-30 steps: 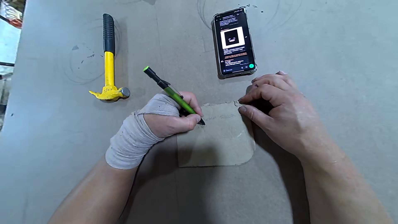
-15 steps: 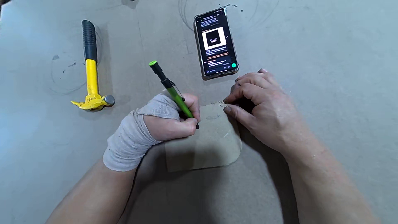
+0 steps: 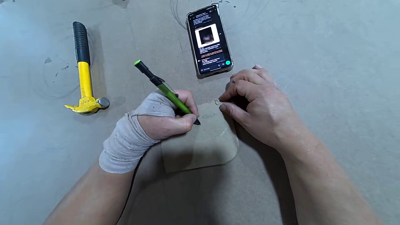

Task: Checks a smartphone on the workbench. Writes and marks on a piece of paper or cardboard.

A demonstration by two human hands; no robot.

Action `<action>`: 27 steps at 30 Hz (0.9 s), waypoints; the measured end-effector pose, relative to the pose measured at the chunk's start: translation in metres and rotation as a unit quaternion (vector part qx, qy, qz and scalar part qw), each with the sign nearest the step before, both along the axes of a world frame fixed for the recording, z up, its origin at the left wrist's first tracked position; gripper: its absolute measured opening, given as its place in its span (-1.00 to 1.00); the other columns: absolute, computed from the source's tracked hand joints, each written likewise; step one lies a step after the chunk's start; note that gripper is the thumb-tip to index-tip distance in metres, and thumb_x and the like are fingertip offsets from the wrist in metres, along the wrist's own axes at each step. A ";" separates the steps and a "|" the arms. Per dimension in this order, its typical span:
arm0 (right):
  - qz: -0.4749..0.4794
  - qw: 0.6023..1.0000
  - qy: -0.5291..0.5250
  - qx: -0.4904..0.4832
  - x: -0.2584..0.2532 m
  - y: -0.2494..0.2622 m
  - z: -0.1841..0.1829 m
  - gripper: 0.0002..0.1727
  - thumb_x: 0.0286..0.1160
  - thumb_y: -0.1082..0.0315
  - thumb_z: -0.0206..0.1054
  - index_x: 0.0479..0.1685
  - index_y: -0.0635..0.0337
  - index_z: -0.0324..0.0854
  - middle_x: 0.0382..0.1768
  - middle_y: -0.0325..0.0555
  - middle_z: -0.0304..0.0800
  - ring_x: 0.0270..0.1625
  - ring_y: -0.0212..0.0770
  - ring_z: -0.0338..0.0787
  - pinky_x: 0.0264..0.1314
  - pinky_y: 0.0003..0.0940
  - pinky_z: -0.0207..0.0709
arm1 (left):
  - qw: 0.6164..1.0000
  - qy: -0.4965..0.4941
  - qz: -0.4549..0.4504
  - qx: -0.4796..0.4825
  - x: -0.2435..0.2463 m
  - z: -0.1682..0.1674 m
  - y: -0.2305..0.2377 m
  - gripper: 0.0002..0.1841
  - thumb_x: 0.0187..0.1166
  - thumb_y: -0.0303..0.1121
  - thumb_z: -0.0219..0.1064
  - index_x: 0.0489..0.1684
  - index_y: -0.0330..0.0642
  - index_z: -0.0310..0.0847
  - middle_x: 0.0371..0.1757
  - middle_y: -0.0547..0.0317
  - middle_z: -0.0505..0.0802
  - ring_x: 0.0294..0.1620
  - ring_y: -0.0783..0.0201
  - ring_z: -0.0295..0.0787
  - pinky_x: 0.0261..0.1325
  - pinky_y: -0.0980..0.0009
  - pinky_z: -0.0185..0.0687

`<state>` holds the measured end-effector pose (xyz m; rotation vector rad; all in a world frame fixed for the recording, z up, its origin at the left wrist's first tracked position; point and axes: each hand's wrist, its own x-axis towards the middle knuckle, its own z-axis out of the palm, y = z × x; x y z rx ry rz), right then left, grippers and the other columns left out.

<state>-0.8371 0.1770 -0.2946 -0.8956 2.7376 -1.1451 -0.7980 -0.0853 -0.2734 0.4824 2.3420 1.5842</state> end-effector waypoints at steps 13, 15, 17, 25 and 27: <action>0.002 1.000 0.006 0.001 0.000 0.000 -0.001 -0.86 0.46 0.09 0.46 -0.19 -0.14 0.83 0.12 -0.35 0.77 0.57 -0.24 0.55 0.92 0.02 0.01 | 1.000 -0.010 0.017 -0.005 0.001 0.003 0.005 -0.96 0.29 -0.41 0.42 -0.40 -0.05 0.76 -0.48 0.34 0.83 -0.59 0.53 0.65 -0.58 0.63 0.51; 0.001 1.000 0.004 0.000 0.000 0.000 -0.001 -0.87 0.46 0.09 0.46 -0.19 -0.14 0.83 0.12 -0.35 0.77 0.57 -0.23 0.55 0.92 0.02 0.00 | 1.000 -0.013 0.018 -0.005 0.001 0.003 0.005 -0.96 0.29 -0.41 0.43 -0.40 -0.06 0.77 -0.51 0.34 0.82 -0.61 0.54 0.63 -0.60 0.63 0.49; 0.001 1.000 0.006 -0.001 0.000 -0.001 -0.001 -0.87 0.45 0.10 0.46 -0.18 -0.14 0.84 0.13 -0.34 0.77 0.56 -0.22 0.55 0.91 0.03 0.02 | 1.000 -0.008 0.021 -0.007 0.001 0.003 0.005 -0.96 0.30 -0.40 0.43 -0.38 -0.06 0.77 -0.53 0.36 0.80 -0.62 0.54 0.61 -0.61 0.63 0.47; 0.004 1.000 0.006 -0.003 0.000 0.000 -0.001 -0.86 0.46 0.10 0.45 -0.18 -0.14 0.84 0.12 -0.35 0.77 0.57 -0.22 0.55 0.91 0.04 0.01 | 1.000 -0.014 0.023 0.007 0.005 0.003 0.007 -0.96 0.32 -0.43 0.44 -0.36 -0.10 0.78 -0.50 0.30 0.81 -0.61 0.49 0.62 -0.60 0.61 0.50; 0.001 1.000 0.007 -0.003 0.000 -0.001 -0.001 -0.86 0.47 0.10 0.45 -0.18 -0.14 0.84 0.13 -0.34 0.77 0.57 -0.22 0.55 0.91 0.03 0.01 | 0.999 -0.023 0.026 0.017 0.005 0.004 0.007 -0.96 0.34 -0.43 0.46 -0.34 -0.12 0.79 -0.53 0.28 0.80 -0.62 0.46 0.64 -0.59 0.58 0.53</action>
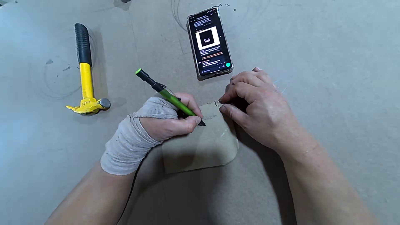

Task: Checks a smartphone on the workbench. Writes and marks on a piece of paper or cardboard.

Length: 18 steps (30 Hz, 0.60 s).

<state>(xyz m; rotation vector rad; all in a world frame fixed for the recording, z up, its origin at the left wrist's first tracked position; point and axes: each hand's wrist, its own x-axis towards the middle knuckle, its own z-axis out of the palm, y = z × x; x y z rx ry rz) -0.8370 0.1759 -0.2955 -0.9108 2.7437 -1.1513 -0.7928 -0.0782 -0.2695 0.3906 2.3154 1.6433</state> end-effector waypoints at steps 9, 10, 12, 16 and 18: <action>0.000 1.000 0.001 0.005 0.000 0.001 0.001 -0.86 0.46 0.09 0.46 -0.18 -0.14 0.84 0.12 -0.34 0.78 0.58 -0.21 0.55 0.91 0.04 0.02 | 0.999 0.015 -0.031 -0.002 -0.004 -0.005 -0.002 -0.97 0.29 -0.41 0.42 -0.40 -0.07 0.75 -0.44 0.32 0.83 -0.56 0.53 0.65 -0.56 0.63 0.50; -0.001 1.000 0.002 0.005 0.000 0.000 0.000 -0.86 0.46 0.09 0.46 -0.18 -0.14 0.84 0.12 -0.34 0.78 0.58 -0.21 0.55 0.91 0.04 0.02 | 1.000 0.015 -0.025 0.001 -0.003 -0.005 -0.002 -0.97 0.30 -0.40 0.42 -0.41 -0.06 0.75 -0.45 0.31 0.83 -0.56 0.52 0.65 -0.56 0.62 0.51; -0.001 1.000 0.003 0.005 0.000 0.000 0.000 -0.86 0.45 0.10 0.46 -0.18 -0.14 0.84 0.12 -0.34 0.77 0.57 -0.21 0.55 0.91 0.04 0.02 | 1.000 0.009 -0.013 0.016 -0.003 -0.004 -0.001 -0.96 0.35 -0.41 0.44 -0.34 -0.10 0.76 -0.47 0.27 0.83 -0.57 0.47 0.69 -0.56 0.58 0.58; -0.001 1.000 0.003 0.004 0.000 0.001 0.000 -0.86 0.46 0.09 0.46 -0.18 -0.14 0.84 0.11 -0.34 0.78 0.56 -0.22 0.56 0.92 0.05 0.01 | 1.000 0.015 -0.014 0.003 -0.001 -0.004 0.003 -0.95 0.33 -0.42 0.44 -0.34 -0.10 0.77 -0.48 0.32 0.81 -0.58 0.52 0.64 -0.57 0.63 0.51; -0.001 1.000 0.003 0.000 0.000 0.000 0.000 -0.86 0.46 0.10 0.46 -0.19 -0.13 0.84 0.11 -0.33 0.78 0.56 -0.21 0.56 0.91 0.05 0.02 | 1.000 0.012 -0.010 0.001 -0.001 -0.003 0.003 -0.95 0.33 -0.42 0.45 -0.33 -0.11 0.78 -0.51 0.31 0.81 -0.59 0.51 0.64 -0.58 0.62 0.51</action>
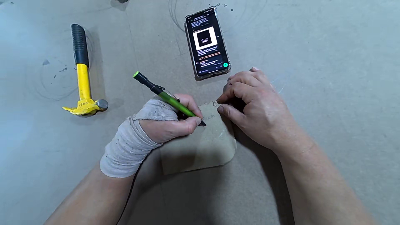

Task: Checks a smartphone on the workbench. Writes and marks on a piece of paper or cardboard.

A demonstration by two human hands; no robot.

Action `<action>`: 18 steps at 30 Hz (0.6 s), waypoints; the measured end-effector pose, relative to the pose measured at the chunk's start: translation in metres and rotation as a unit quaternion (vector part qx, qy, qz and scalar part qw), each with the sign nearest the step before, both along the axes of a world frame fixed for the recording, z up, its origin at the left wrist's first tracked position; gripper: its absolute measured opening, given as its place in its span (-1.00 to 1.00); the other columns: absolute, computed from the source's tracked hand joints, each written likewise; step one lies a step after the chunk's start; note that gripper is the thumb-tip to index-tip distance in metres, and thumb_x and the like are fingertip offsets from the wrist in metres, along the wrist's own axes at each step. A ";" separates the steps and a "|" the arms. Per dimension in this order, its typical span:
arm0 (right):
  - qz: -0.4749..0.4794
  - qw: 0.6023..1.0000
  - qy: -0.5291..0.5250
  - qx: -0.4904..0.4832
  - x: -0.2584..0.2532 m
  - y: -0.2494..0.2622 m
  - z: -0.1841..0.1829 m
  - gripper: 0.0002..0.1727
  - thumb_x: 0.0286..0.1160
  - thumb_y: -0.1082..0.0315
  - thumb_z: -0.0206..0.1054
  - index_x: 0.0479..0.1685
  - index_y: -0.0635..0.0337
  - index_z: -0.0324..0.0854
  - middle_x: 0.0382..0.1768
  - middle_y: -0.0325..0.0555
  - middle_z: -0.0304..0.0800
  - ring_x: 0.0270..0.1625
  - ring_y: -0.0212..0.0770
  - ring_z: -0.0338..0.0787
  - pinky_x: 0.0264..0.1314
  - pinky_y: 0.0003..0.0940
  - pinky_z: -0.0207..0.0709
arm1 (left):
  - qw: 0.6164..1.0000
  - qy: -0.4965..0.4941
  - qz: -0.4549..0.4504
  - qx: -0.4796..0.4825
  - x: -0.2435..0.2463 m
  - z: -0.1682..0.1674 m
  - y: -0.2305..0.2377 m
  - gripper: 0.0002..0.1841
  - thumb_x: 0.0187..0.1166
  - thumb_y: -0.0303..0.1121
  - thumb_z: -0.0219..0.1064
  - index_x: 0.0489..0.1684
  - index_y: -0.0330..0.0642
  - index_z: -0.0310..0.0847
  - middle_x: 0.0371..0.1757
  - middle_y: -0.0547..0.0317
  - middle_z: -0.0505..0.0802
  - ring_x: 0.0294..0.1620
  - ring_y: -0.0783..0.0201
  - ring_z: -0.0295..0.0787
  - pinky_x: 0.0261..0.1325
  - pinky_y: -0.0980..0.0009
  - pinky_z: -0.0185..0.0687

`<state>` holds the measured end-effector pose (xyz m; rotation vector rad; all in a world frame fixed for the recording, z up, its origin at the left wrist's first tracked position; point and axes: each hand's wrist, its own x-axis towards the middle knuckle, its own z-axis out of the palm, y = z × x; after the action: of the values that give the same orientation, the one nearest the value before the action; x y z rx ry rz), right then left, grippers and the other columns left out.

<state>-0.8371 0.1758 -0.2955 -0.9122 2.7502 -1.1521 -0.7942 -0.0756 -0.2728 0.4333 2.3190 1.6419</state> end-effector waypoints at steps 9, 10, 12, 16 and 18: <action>0.001 1.000 0.000 0.008 0.000 0.000 0.000 -0.86 0.46 0.09 0.46 -0.20 -0.13 0.83 0.10 -0.35 0.78 0.57 -0.22 0.55 0.92 0.04 0.00 | 1.000 -0.005 -0.012 0.022 -0.001 -0.001 0.001 -0.92 0.37 -0.47 0.46 -0.26 -0.15 0.78 -0.50 0.31 0.82 -0.56 0.52 0.67 -0.53 0.64 0.56; 0.001 1.000 0.000 0.007 0.000 0.000 0.000 -0.86 0.46 0.09 0.46 -0.20 -0.13 0.83 0.09 -0.35 0.78 0.57 -0.22 0.55 0.92 0.05 0.00 | 0.999 -0.006 -0.015 0.029 -0.001 -0.001 0.001 -0.92 0.37 -0.48 0.46 -0.26 -0.17 0.79 -0.50 0.29 0.82 -0.56 0.51 0.68 -0.53 0.63 0.58; 0.001 1.000 0.002 0.004 0.000 0.000 0.000 -0.86 0.45 0.09 0.47 -0.20 -0.13 0.83 0.10 -0.34 0.78 0.56 -0.22 0.56 0.92 0.05 0.00 | 0.999 -0.011 -0.008 0.036 -0.001 -0.001 0.001 -0.92 0.40 -0.47 0.46 -0.23 -0.19 0.79 -0.49 0.24 0.84 -0.55 0.45 0.73 -0.50 0.58 0.65; 0.001 1.000 0.003 0.000 0.000 0.000 0.000 -0.87 0.45 0.10 0.47 -0.20 -0.13 0.83 0.09 -0.34 0.78 0.56 -0.23 0.56 0.92 0.05 0.01 | 0.999 -0.022 0.008 0.036 0.000 -0.002 0.003 -0.91 0.42 -0.44 0.46 -0.21 -0.17 0.77 -0.48 0.21 0.83 -0.53 0.41 0.73 -0.48 0.55 0.64; 0.000 1.000 0.001 0.002 0.001 0.000 0.000 -0.87 0.46 0.10 0.46 -0.20 -0.14 0.83 0.09 -0.35 0.78 0.57 -0.23 0.55 0.92 0.05 -0.01 | 0.999 -0.014 -0.013 0.040 0.000 -0.002 0.002 -0.92 0.42 -0.46 0.46 -0.22 -0.18 0.79 -0.49 0.24 0.83 -0.55 0.45 0.71 -0.51 0.59 0.62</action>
<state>-0.8364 0.1757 -0.2954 -0.9123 2.7531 -1.1464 -0.7944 -0.0735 -0.2752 0.4513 2.2240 1.7217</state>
